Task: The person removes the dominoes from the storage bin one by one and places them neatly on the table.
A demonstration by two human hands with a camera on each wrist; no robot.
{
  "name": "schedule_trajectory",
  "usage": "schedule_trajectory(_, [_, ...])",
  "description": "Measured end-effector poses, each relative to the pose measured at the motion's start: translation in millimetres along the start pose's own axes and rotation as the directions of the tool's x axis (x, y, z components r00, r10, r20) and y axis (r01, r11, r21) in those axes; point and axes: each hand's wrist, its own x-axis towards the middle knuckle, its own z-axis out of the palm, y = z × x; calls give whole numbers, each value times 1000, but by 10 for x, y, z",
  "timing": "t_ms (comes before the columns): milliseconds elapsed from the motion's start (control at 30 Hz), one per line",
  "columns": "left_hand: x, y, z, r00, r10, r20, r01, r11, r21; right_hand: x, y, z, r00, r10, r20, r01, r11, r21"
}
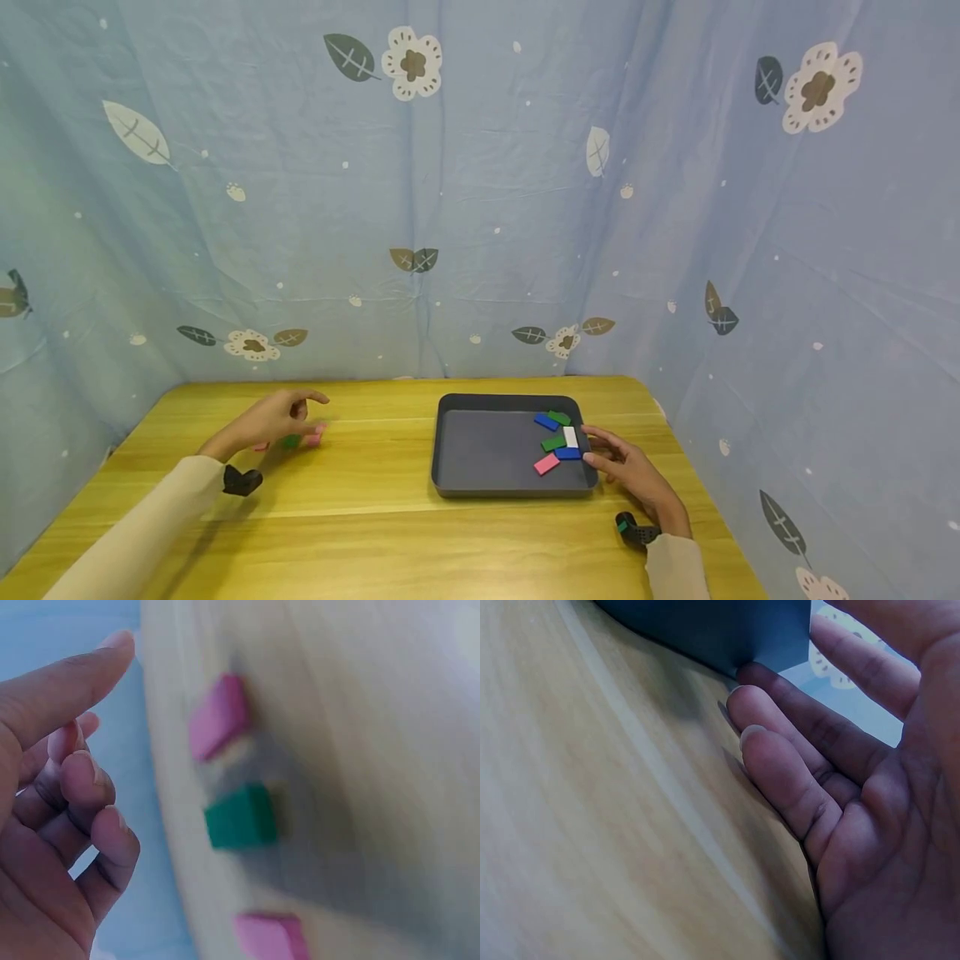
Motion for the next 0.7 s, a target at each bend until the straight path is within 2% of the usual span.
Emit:
schedule_trajectory(167, [175,187,5,999,42,1,-42,999,-25,-5,-4,-15,1000,-3,20,2,1000,6])
schedule_trajectory(367, [383,500,23,994,113,-12,-114,991,-76,-17,-24,-36,1000,9,19,-9,1000,0])
schedule_trajectory(533, [554,753,134,985,175,0,-174,978,-117,-8,-28,-63,1000,5,14,-5,1000,-20])
schedule_trajectory(700, [693,1071,281,970,242,24,-235,959,-157,10,3,-20,1000,13,8,-13,1000,-15])
